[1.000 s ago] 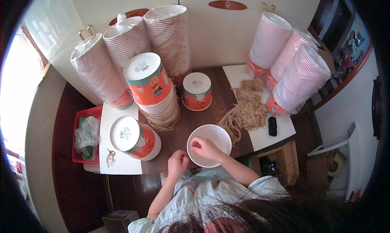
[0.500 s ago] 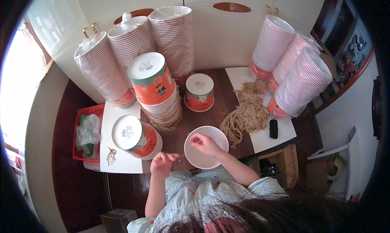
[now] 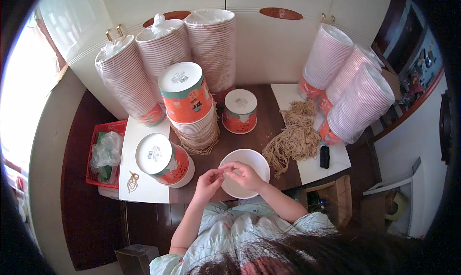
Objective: Organizing and stacking paper cups while putting pieces of string inside them.
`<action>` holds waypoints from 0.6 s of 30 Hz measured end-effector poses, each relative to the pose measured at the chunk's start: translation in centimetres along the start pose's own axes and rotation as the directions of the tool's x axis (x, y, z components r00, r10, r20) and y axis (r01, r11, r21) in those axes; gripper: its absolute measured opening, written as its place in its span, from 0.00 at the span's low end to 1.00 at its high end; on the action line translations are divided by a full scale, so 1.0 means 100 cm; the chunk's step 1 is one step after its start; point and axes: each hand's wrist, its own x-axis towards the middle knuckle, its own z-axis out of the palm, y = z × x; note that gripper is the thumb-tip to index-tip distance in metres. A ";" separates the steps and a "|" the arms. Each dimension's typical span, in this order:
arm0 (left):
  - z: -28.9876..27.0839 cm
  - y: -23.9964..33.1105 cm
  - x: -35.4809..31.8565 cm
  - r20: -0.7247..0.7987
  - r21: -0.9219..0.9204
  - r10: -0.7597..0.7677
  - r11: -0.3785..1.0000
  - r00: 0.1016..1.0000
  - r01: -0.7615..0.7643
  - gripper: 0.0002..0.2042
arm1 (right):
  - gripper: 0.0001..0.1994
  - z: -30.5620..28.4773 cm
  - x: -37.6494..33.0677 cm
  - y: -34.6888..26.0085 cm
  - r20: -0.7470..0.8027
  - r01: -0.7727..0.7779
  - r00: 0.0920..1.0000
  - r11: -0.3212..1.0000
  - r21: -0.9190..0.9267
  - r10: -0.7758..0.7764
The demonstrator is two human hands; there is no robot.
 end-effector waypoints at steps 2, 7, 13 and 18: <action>0.001 0.000 0.001 0.013 0.058 0.029 0.998 1.000 -0.030 0.09 | 0.13 -0.002 0.004 -0.002 0.009 0.014 1.000 0.998 -0.058 -0.013; -0.002 0.004 0.003 0.080 0.153 0.020 0.988 0.997 -0.032 0.05 | 0.14 -0.007 0.011 0.005 0.093 -0.016 0.995 0.988 -0.153 0.031; -0.004 0.011 0.007 0.125 0.075 0.056 0.995 0.991 -0.066 0.03 | 0.12 -0.007 0.011 0.008 0.044 -0.060 0.997 0.984 -0.167 0.069; -0.008 0.014 0.008 0.090 0.059 0.014 0.998 0.996 -0.020 0.03 | 0.10 -0.005 0.010 0.006 -0.038 -0.065 0.998 0.974 -0.216 0.058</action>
